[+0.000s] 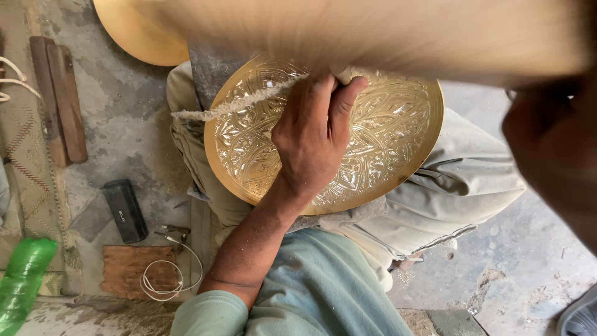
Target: The person sits on the floor with an engraved brass tray resting on their lap and repeatedly strikes a small punch held against the tray's surface using a wooden mallet, repositioning the punch across the floral pattern to shape the embossed design.
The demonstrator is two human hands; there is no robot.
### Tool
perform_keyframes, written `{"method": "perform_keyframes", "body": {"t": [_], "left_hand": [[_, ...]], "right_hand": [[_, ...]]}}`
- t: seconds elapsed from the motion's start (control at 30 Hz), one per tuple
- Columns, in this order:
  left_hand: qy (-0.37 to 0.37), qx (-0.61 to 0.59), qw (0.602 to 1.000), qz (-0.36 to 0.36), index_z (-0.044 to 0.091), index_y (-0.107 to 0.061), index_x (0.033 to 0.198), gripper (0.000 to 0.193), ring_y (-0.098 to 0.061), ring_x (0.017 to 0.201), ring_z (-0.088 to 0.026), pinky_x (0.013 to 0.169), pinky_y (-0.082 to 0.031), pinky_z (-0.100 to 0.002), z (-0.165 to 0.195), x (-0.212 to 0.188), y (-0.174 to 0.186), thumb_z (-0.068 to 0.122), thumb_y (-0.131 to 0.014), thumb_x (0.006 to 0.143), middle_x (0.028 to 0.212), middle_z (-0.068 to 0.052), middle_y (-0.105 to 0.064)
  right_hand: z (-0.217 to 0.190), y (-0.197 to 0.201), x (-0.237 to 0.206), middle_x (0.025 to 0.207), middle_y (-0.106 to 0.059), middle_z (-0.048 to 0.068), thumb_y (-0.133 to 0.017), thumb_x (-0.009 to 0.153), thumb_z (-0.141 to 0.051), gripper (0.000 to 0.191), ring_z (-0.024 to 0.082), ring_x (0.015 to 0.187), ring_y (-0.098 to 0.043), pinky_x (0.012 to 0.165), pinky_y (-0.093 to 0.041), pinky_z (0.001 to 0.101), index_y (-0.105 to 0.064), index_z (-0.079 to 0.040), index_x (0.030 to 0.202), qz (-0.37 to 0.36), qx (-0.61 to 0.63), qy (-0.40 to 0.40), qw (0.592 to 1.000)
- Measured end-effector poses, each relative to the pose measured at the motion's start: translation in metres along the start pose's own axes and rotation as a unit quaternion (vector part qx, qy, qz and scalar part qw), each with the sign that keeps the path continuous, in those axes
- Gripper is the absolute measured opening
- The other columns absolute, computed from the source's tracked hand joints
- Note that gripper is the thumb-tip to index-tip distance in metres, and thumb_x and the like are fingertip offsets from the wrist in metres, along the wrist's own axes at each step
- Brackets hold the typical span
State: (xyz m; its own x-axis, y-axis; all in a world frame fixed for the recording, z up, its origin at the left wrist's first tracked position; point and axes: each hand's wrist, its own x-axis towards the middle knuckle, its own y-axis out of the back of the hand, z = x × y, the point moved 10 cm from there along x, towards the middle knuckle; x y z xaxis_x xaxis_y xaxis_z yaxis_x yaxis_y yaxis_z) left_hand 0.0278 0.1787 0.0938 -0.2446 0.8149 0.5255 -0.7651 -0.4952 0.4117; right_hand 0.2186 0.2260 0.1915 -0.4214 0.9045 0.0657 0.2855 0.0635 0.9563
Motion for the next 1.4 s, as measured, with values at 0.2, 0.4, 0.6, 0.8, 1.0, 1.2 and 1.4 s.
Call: {"method": "perform_keyframes", "body": {"t": [0.2, 0.4, 0.6, 0.8, 1.0, 1.2, 1.4], "left_hand": [[0.054, 0.014, 0.998, -0.040, 0.006, -0.065, 0.106, 0.022, -0.073, 0.080, -0.019, 0.066, -0.061, -0.032, -0.011, 0.002, -0.006, 0.022, -0.078, 0.099, 0.089, -0.006, -0.072], [0.011, 0.009, 0.999, -0.029, 0.010, -0.060, 0.133, 0.026, -0.075, 0.100, -0.017, 0.082, -0.065, -0.026, 0.001, 0.001, -0.001, 0.023, -0.070, 0.113, 0.114, -0.005, -0.072], [0.009, 0.015, 0.999, -0.035, 0.010, -0.062, 0.128, 0.022, -0.075, 0.098, -0.017, 0.080, -0.065, -0.026, -0.002, -0.005, -0.005, 0.022, -0.072, 0.111, 0.110, -0.003, -0.071], [0.011, 0.003, 0.999, -0.035, 0.009, -0.061, 0.126, 0.025, -0.074, 0.093, -0.014, 0.076, -0.064, -0.025, -0.002, -0.004, -0.005, 0.024, -0.073, 0.110, 0.109, -0.002, -0.071], [0.002, 0.015, 0.999, -0.038, 0.008, -0.060, 0.133, 0.030, -0.074, 0.100, -0.016, 0.082, -0.065, -0.025, 0.001, -0.004, -0.005, 0.024, -0.072, 0.110, 0.120, -0.003, -0.071], [0.013, 0.001, 0.999, -0.051, 0.011, -0.060, 0.133, 0.029, -0.075, 0.098, -0.014, 0.080, -0.066, -0.024, -0.003, -0.006, -0.006, 0.025, -0.073, 0.111, 0.115, 0.000, -0.071], [0.000, 0.005, 0.998, -0.060, 0.010, -0.061, 0.132, 0.027, -0.075, 0.100, -0.017, 0.080, -0.065, -0.027, 0.002, -0.004, -0.006, 0.023, -0.071, 0.111, 0.114, -0.002, -0.072]], "right_hand": [[0.000, -0.001, 0.003, 0.105, -0.065, 0.018, -0.072, 0.101, 0.002, 0.023, 0.026, 0.091, -0.064, 0.081, -0.054, 0.0352, -0.061, 0.006, 0.121, 0.001, 0.003, 0.005, 1.000], [0.000, 0.000, 0.002, 0.105, -0.065, 0.018, -0.072, 0.100, 0.003, 0.024, 0.026, 0.090, -0.064, 0.080, -0.054, 0.0355, -0.061, 0.006, 0.121, -0.001, 0.003, 0.003, 1.000], [-0.001, 0.001, 0.005, 0.104, -0.065, 0.019, -0.072, 0.099, 0.004, 0.025, 0.027, 0.090, -0.065, 0.079, -0.054, 0.0358, -0.062, 0.006, 0.121, 0.003, 0.002, 0.009, 1.000], [-0.003, 0.001, 0.009, 0.104, -0.065, 0.019, -0.072, 0.098, 0.005, 0.026, 0.027, 0.089, -0.065, 0.078, -0.054, 0.0360, -0.062, 0.006, 0.121, 0.003, 0.003, 0.011, 1.000], [-0.003, 0.001, 0.013, 0.104, -0.066, 0.019, -0.072, 0.097, 0.006, 0.026, 0.027, 0.089, -0.065, 0.078, -0.054, 0.0363, -0.062, 0.006, 0.121, 0.006, 0.007, 0.017, 1.000], [-0.004, 0.000, 0.016, 0.104, -0.066, 0.019, -0.072, 0.096, 0.007, 0.028, 0.028, 0.088, -0.066, 0.077, -0.054, 0.0366, -0.062, 0.006, 0.121, 0.006, 0.010, 0.019, 1.000], [-0.005, 0.001, 0.019, 0.103, -0.066, 0.019, -0.072, 0.095, 0.008, 0.029, 0.028, 0.088, -0.066, 0.076, -0.054, 0.0368, -0.062, 0.006, 0.121, 0.008, 0.010, 0.023, 1.000]]}}
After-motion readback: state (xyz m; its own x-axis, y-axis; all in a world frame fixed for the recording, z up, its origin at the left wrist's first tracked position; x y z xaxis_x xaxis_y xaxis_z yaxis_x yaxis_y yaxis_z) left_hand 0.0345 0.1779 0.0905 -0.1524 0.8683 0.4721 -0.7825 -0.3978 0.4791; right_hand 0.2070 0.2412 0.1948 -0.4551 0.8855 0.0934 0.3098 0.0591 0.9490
